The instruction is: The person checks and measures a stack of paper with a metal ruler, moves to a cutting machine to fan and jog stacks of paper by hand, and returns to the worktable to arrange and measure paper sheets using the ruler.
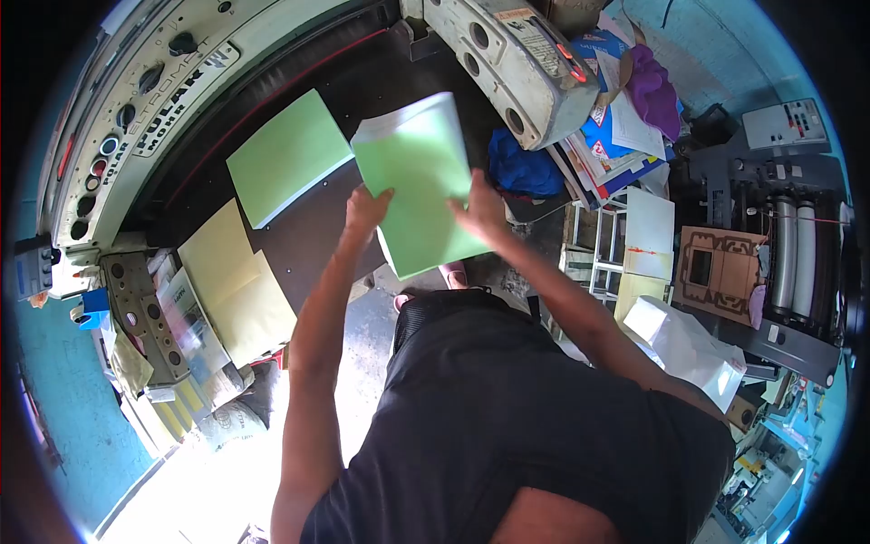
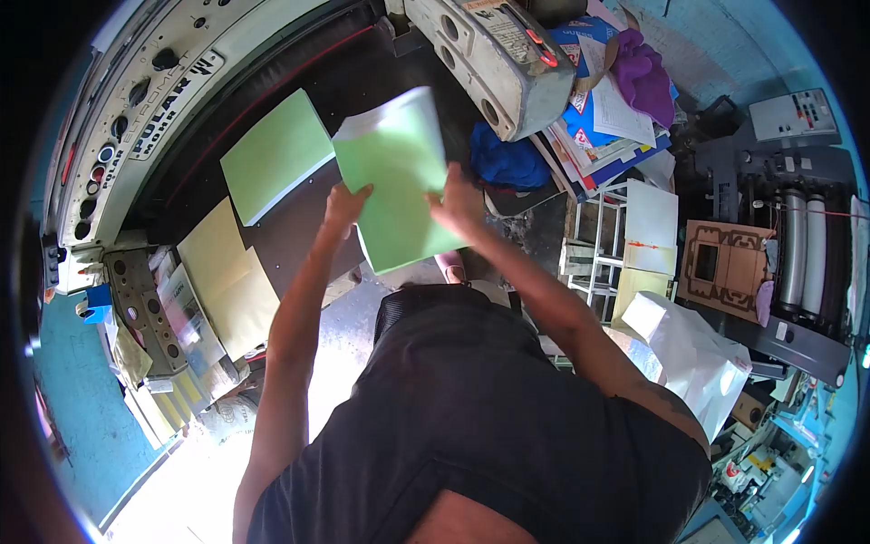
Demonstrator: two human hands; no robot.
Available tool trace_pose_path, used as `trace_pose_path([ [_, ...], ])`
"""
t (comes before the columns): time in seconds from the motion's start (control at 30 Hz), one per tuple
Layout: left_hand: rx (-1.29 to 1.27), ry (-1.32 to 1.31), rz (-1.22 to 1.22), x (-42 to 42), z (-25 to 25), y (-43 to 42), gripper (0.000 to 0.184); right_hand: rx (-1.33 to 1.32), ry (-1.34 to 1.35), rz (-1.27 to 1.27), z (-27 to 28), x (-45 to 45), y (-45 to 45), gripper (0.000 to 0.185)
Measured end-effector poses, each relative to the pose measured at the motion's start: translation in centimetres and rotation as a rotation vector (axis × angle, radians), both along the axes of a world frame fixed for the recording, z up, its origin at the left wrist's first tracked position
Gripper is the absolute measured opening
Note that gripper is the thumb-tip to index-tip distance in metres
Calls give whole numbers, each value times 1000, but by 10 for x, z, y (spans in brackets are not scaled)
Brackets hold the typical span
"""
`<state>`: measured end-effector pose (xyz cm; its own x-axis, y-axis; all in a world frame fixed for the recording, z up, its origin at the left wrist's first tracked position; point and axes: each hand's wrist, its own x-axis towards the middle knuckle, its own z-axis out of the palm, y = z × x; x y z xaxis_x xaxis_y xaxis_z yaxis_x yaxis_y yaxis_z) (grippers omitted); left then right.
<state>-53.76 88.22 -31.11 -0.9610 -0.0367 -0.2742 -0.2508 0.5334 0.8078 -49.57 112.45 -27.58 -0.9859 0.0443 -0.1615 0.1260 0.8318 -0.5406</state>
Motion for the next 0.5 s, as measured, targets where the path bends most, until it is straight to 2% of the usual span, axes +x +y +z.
trace_pose_path([
  [0.03,-428,395,-113,12,-4,5,35,-281,104,23,-16,-16,12,62],
  [0.1,-449,293,-148,39,21,25,37,-1119,-420,-216,13,-43,27,60],
  [0.13,-453,362,-161,45,23,30,39,-1095,-499,-274,21,-51,29,51],
  [0.17,-459,426,-174,48,26,32,42,-1096,-496,-277,8,-54,28,51],
  [0.2,-432,409,-134,48,31,32,44,-733,-270,-249,-21,-54,25,47],
  [0.23,-432,412,-134,39,27,25,44,-367,-48,-213,-22,-56,17,43],
  [0.27,-270,326,-115,22,24,13,45,-121,25,-198,-23,-50,10,42],
  [0.3,-110,234,-93,8,20,5,46,-122,21,-192,-13,-42,-1,42],
  [0.33,175,-475,166,-11,59,5,51,-113,84,-174,-4,-32,-12,44],
  [0.37,174,-480,170,-19,47,2,51,-102,150,-157,0,-24,-20,46],
  [0.4,180,-340,118,-28,29,-3,50,-92,193,-128,-4,-19,-24,49],
  [0.43,186,-201,63,-32,24,-2,49,-89,193,-131,-1,-23,-25,49],
  [0.47,188,-206,60,-30,18,2,49,-97,92,-188,2,-27,-25,43],
  [0.5,-173,-32,-5,-27,22,12,46,-105,-7,-243,3,-33,-23,38],
])
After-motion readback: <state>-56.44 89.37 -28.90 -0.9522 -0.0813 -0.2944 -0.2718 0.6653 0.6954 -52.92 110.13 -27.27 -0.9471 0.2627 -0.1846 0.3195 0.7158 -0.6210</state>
